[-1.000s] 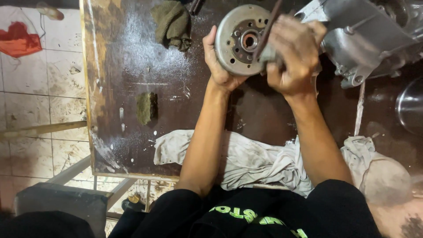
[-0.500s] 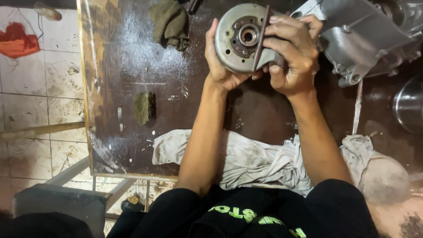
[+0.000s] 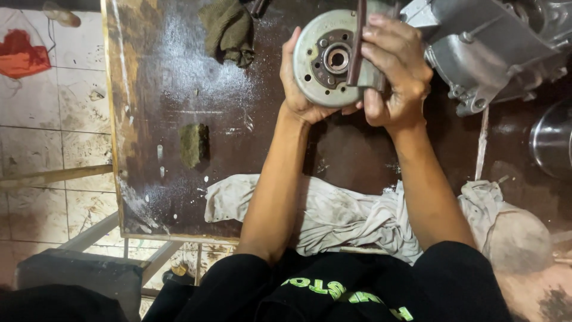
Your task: Cleaning and sanding a motorcycle engine flywheel on a workbench.
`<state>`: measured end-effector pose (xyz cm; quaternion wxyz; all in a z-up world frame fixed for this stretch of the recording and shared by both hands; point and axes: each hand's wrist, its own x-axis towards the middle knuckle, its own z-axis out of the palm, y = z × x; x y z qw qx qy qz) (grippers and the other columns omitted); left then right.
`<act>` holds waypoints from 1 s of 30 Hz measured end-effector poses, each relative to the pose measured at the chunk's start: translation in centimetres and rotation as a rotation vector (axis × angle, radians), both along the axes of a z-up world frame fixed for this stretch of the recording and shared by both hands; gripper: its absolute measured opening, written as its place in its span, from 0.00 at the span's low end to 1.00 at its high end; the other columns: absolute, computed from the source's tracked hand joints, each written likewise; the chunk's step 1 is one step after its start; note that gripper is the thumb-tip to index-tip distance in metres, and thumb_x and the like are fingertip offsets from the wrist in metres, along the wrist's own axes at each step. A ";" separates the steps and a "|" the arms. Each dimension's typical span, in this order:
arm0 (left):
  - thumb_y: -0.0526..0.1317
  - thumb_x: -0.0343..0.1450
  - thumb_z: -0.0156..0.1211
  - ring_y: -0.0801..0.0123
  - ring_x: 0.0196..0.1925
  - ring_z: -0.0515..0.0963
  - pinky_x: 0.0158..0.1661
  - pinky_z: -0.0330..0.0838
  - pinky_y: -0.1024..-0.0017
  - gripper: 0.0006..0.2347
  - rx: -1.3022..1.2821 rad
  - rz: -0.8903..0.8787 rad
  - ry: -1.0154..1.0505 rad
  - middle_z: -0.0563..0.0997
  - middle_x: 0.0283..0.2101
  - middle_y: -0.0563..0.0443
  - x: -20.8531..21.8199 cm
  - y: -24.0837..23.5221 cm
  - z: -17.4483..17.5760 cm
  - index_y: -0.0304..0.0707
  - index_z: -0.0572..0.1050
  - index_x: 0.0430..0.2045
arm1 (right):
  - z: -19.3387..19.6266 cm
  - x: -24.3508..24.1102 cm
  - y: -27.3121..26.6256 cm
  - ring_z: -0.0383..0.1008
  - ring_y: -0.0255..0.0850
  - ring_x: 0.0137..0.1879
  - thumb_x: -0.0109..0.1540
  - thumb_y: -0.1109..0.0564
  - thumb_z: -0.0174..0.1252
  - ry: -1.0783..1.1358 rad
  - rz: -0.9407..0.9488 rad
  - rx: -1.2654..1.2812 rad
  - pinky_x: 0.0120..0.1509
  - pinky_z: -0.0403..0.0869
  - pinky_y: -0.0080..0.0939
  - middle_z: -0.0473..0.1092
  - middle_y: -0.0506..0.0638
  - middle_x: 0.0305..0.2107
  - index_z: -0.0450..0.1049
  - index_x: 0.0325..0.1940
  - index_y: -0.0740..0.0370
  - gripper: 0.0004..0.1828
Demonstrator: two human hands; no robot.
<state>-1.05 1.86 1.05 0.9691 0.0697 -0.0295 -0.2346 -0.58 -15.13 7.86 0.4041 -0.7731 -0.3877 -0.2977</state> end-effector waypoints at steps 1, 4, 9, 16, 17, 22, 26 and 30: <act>0.68 0.80 0.36 0.47 0.42 0.84 0.38 0.82 0.52 0.35 -0.072 -0.036 -0.241 0.80 0.51 0.35 0.2 0.2 -0.2 0.28 0.70 0.60 | 1.1 0.1 0.6 0.72 0.57 0.64 0.72 0.34 0.43 0.040 0.019 0.022 0.70 0.70 0.60 0.74 0.62 0.48 0.78 0.45 0.72 0.36; 0.66 0.75 0.37 0.47 0.49 0.82 0.42 0.83 0.44 0.36 0.098 0.067 0.023 0.78 0.54 0.35 0.2 0.3 0.7 0.31 0.67 0.63 | 1.6 0.7 1.0 0.72 0.58 0.60 0.67 0.44 0.45 0.180 0.017 0.195 0.67 0.71 0.61 0.76 0.61 0.41 0.78 0.31 0.66 0.25; 0.68 0.73 0.36 0.47 0.48 0.83 0.41 0.83 0.44 0.37 0.112 0.085 -0.016 0.78 0.53 0.35 0.1 -0.4 0.1 0.31 0.67 0.62 | 4.1 0.0 0.5 0.68 0.56 0.59 0.61 0.62 0.69 0.189 -0.153 -0.037 0.64 0.67 0.56 0.72 0.59 0.46 0.80 0.35 0.70 0.07; 0.69 0.74 0.35 0.49 0.50 0.82 0.46 0.82 0.50 0.38 0.127 0.164 0.042 0.77 0.55 0.34 0.4 -0.1 -1.2 0.29 0.66 0.64 | 4.3 0.1 0.9 0.68 0.29 0.50 0.59 0.67 0.67 0.733 0.094 0.455 0.57 0.70 0.30 0.68 0.44 0.42 0.65 0.65 0.62 0.31; 0.69 0.74 0.35 0.49 0.50 0.82 0.46 0.82 0.50 0.38 0.127 0.166 0.044 0.77 0.55 0.34 0.5 -0.1 -1.5 0.29 0.66 0.64 | 2.8 0.2 0.0 0.68 0.29 0.50 0.59 0.67 0.67 0.735 0.096 0.454 0.57 0.70 0.30 0.68 0.44 0.42 0.65 0.65 0.62 0.31; 0.67 0.76 0.35 0.49 0.54 0.81 0.51 0.80 0.50 0.38 0.201 0.193 -0.018 0.77 0.57 0.31 0.7 -0.4 -2.0 0.27 0.65 0.66 | 0.0 0.4 -1.3 0.68 0.32 0.45 0.68 0.74 0.65 0.641 -0.024 0.198 0.51 0.69 0.31 0.68 0.50 0.41 0.69 0.56 0.68 0.16; 0.66 0.73 0.34 0.48 0.54 0.81 0.50 0.81 0.47 0.37 0.179 0.147 0.016 0.76 0.57 0.33 0.4 -1.0 -0.7 0.30 0.63 0.65 | 1.2 -0.1 -1.4 0.66 0.30 0.45 0.72 0.73 0.61 0.627 -0.107 0.181 0.51 0.68 0.30 0.67 0.49 0.43 0.66 0.52 0.69 0.11; 0.67 0.75 0.34 0.43 0.51 0.81 0.46 0.82 0.48 0.36 0.084 0.137 -0.094 0.76 0.57 0.33 0.2 -1.1 -0.9 0.32 0.64 0.66 | 3.2 -0.3 -0.4 0.68 0.29 0.51 0.71 0.72 0.54 0.517 -0.107 0.268 0.56 0.70 0.31 0.64 0.46 0.46 0.60 0.56 0.68 0.12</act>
